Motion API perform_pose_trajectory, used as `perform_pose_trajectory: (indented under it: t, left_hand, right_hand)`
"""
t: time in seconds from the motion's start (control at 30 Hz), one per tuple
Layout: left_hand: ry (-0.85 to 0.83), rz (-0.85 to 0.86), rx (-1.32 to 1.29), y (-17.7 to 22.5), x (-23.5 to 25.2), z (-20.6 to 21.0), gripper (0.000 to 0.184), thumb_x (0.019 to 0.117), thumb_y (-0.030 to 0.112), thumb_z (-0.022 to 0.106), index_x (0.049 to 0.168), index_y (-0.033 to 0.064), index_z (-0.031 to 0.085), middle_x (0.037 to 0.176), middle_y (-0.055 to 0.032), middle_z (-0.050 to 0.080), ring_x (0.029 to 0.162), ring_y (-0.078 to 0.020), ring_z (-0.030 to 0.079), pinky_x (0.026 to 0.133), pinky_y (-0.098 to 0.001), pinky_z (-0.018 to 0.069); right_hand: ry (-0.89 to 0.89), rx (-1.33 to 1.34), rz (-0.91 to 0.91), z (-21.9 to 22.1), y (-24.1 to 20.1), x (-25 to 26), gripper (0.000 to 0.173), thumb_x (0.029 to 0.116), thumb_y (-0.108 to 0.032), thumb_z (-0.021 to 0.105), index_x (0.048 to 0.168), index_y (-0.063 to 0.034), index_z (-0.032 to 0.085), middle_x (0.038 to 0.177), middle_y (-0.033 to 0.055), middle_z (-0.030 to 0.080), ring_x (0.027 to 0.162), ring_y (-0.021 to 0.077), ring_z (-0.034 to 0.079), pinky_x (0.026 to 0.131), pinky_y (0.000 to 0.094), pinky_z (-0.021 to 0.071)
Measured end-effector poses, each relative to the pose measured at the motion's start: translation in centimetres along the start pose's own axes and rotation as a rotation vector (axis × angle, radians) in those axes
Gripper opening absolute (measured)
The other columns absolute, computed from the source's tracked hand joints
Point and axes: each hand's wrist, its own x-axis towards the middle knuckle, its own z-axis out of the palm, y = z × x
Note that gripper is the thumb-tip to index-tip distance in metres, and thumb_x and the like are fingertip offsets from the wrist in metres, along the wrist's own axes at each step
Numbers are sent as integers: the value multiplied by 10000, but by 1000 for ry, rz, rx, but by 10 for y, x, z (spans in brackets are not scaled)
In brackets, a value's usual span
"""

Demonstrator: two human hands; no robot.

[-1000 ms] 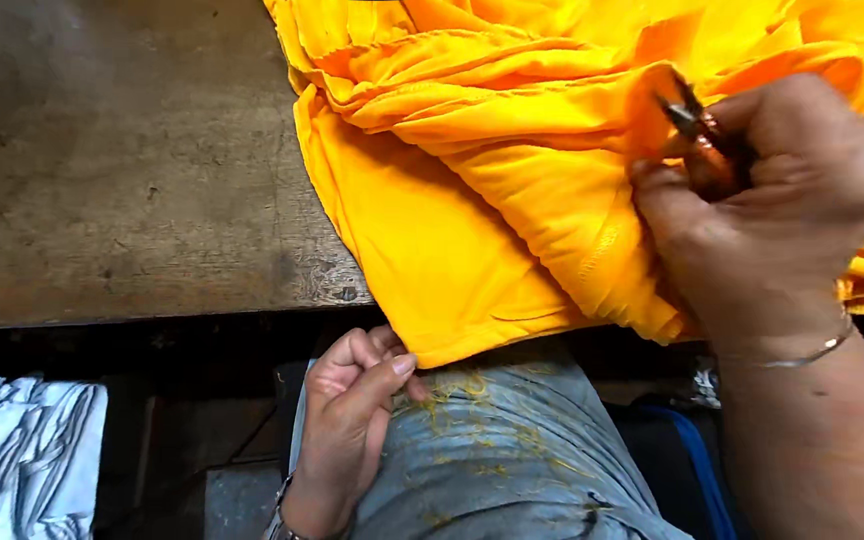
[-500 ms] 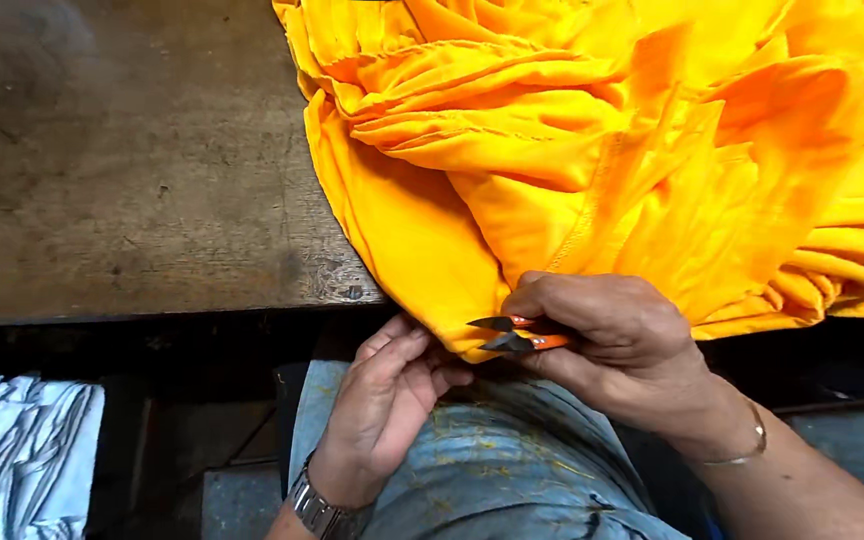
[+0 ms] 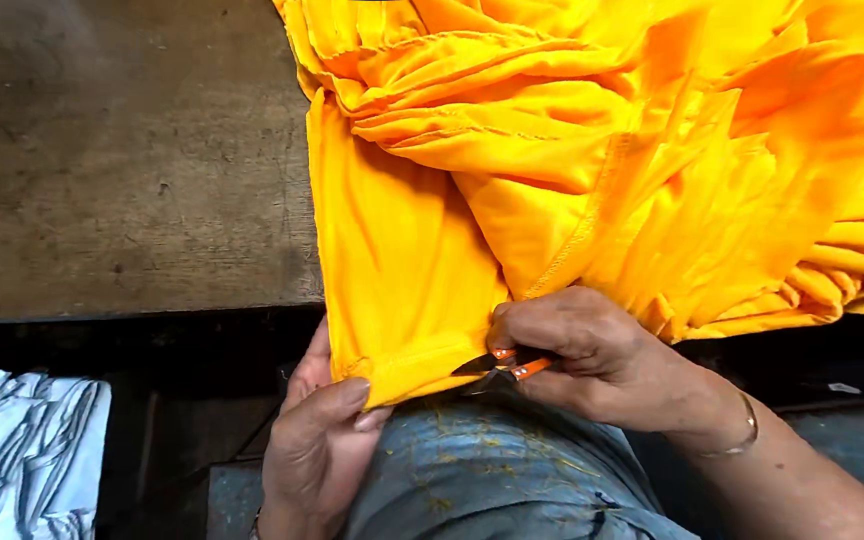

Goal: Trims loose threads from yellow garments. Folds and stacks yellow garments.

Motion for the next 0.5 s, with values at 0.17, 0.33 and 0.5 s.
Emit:
perform_pose_trajectory:
  t: [0.17, 0.33, 0.5]
  left_hand:
    - [134, 169, 486, 8, -4, -5, 444, 852, 81, 800, 1273, 6, 679, 1091, -197, 719, 846, -181, 729, 718, -305, 627]
    - [233, 310, 684, 14, -17, -13, 448, 809, 60, 838, 1240, 41, 713, 1054, -162, 741, 885, -195, 743, 776, -341, 639]
    - [241, 403, 808, 17, -26, -9, 661, 816, 0, 805, 1419, 67, 543, 951, -138, 756, 778, -193, 746, 683, -312, 641]
  right_hand:
    - [-19, -67, 40, 3, -3, 2, 33, 844, -117, 624, 823, -127, 648, 695, -91, 544, 601, -20, 499, 494, 152, 401]
    - [78, 71, 111, 9, -12, 6, 209, 1003, -312, 620, 1009, -111, 674, 781, -101, 598, 662, -38, 556, 538, 126, 473]
    - [171, 109, 119, 33, -26, 23, 278, 996, -328, 650, 1093, -71, 694, 851, -84, 645, 732, -22, 600, 606, 141, 521]
